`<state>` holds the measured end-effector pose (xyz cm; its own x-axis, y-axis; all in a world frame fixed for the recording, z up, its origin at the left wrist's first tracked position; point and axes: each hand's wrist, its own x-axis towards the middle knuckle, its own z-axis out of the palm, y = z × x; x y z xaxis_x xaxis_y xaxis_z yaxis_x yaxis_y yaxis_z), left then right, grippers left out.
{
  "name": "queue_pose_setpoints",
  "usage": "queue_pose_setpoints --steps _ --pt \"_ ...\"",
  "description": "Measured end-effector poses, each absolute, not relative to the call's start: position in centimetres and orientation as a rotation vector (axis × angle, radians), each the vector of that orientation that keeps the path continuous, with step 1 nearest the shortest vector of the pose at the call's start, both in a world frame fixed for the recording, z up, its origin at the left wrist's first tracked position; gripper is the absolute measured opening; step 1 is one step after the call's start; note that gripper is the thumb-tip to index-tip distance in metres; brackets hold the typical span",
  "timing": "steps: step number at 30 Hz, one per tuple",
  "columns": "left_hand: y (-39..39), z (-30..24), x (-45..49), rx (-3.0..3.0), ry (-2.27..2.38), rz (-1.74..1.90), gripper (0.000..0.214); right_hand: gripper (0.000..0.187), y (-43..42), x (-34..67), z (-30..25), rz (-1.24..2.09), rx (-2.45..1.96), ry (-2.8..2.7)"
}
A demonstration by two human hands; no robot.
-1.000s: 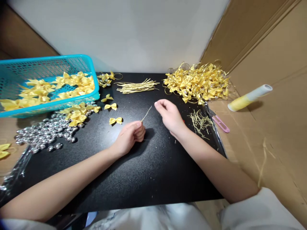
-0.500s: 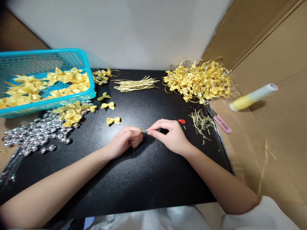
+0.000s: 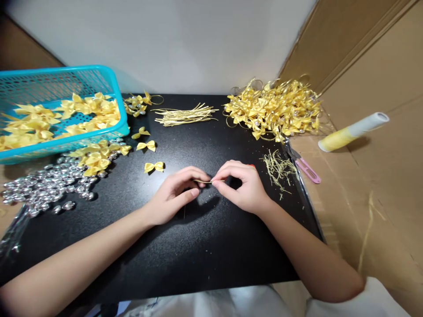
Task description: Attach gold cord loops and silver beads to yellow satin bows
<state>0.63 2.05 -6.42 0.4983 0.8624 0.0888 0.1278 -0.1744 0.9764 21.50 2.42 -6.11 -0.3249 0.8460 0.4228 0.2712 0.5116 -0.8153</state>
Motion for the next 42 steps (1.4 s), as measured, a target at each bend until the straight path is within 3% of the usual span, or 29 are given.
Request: queue_pose_setpoints --steps 3,7,14,21,27,35,39,42 --pt "2.5 -5.8 0.7 1.824 0.915 0.945 0.029 0.01 2.2 21.2 -6.0 0.683 -0.873 -1.942" --pt "2.5 -5.7 1.1 1.921 0.848 0.839 0.015 0.011 2.0 20.9 -5.9 0.557 -0.856 -2.009" --pt "1.6 -7.7 2.0 1.106 0.845 0.933 0.031 0.014 1.7 20.6 -6.3 0.304 -0.911 -2.024" --pt "1.6 -7.9 2.5 0.776 0.921 1.011 0.021 0.016 1.5 20.4 -6.6 0.043 -0.897 -2.139" --pt "1.5 -7.3 2.1 1.112 1.079 1.013 0.009 0.013 1.7 20.7 -6.8 -0.144 -0.85 -2.179" --pt "1.5 -7.0 1.7 1.249 1.144 0.945 0.014 0.007 1.8 20.7 -6.8 -0.015 -0.948 -2.098" --pt "1.6 -7.2 1.4 1.36 1.043 0.876 0.015 0.025 2.1 20.9 -7.1 0.061 -1.092 -2.18" --pt "1.6 -7.3 1.2 1.37 0.986 0.868 0.015 0.015 2.2 20.8 -7.4 0.17 -1.118 -2.216"
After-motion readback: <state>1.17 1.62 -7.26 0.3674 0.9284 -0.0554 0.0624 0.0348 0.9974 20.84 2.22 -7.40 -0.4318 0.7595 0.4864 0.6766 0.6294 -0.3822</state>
